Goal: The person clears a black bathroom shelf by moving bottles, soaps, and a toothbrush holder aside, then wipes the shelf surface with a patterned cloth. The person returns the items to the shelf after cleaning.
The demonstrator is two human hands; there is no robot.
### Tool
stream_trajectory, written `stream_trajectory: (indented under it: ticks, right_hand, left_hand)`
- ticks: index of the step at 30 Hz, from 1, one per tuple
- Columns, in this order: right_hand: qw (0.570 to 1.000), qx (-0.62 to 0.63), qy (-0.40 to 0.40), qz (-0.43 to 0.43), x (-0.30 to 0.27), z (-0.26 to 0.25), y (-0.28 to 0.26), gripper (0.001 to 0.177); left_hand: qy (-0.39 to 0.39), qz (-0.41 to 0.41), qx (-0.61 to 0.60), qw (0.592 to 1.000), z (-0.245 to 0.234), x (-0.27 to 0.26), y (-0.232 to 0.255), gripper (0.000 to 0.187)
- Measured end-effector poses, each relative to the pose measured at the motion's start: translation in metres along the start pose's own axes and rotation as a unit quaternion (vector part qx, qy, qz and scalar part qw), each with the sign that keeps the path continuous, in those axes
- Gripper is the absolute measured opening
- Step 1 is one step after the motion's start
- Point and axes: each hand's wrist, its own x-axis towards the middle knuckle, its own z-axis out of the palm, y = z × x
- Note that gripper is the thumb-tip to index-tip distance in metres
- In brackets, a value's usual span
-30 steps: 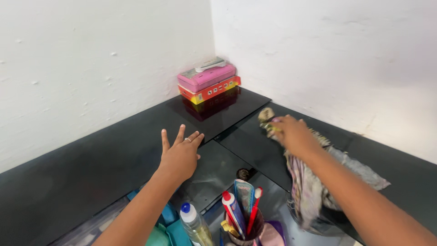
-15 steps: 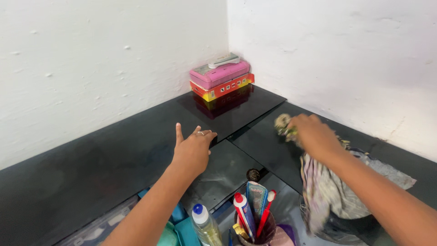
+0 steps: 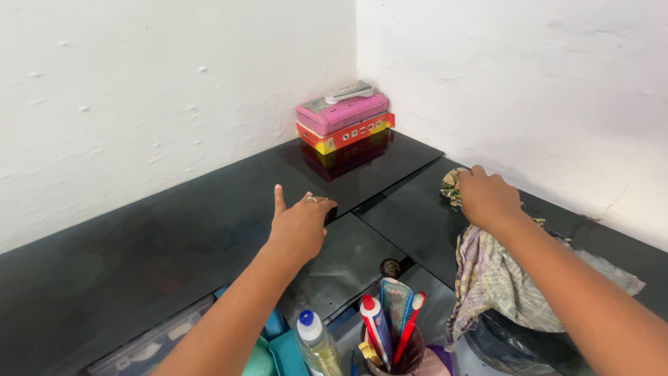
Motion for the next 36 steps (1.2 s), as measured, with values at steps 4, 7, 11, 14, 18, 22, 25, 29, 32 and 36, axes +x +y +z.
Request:
stream_trajectory:
  ticks: [4, 7, 11, 14, 18, 22, 25, 29, 32, 36]
  right_hand:
    - [0.998, 0.031, -0.063, -0.008, -0.001, 0.001, 0.002, 0.037]
    - [1.0, 0.007, -0.026, -0.004, -0.008, 0.0, -0.004, 0.031]
    - [0.998, -0.01, 0.055, -0.015, -0.007, -0.01, -0.014, 0.035]
    - [0.995, 0.043, -0.092, 0.008, -0.002, -0.014, -0.011, 0.035]
    - [0.996, 0.033, -0.082, 0.034, 0.0, -0.007, -0.007, 0.029]
    - [0.997, -0.043, 0.063, 0.009, -0.004, 0.001, -0.017, 0.028]
    - [1.0, 0.001, 0.008, 0.013, -0.012, 0.002, -0.017, 0.033]
    - [0.991, 0.074, -0.063, 0.09, -0.007, -0.007, -0.014, 0.033]
    - [0.993, 0.044, 0.106, 0.027, -0.017, 0.004, -0.019, 0.025]
    - [0.99, 0.076, 0.117, -0.009, -0.036, 0.01, -0.017, 0.026]
  left_hand:
    - [0.033, 0.007, -0.019, 0.999, 0.006, 0.003, -0.002, 0.056]
    - [0.042, 0.004, -0.027, 0.999, 0.007, 0.002, -0.001, 0.056]
    - [0.011, -0.016, -0.035, 0.999, 0.001, 0.003, 0.002, 0.056]
    - [0.021, -0.016, -0.042, 0.999, 0.002, 0.002, 0.001, 0.055]
    - [0.058, -0.007, -0.043, 0.997, 0.008, 0.004, 0.002, 0.057]
    - [0.037, -0.02, -0.038, 0.998, 0.004, 0.005, 0.003, 0.055]
    - [0.043, -0.018, -0.044, 0.998, 0.006, 0.001, 0.004, 0.055]
    - [0.055, -0.017, -0.048, 0.997, 0.005, 0.005, 0.003, 0.052]
    - [0.039, -0.029, -0.049, 0.998, 0.005, 0.009, 0.002, 0.049]
    - [0.035, -0.031, -0.051, 0.998, 0.003, 0.013, -0.001, 0.045]
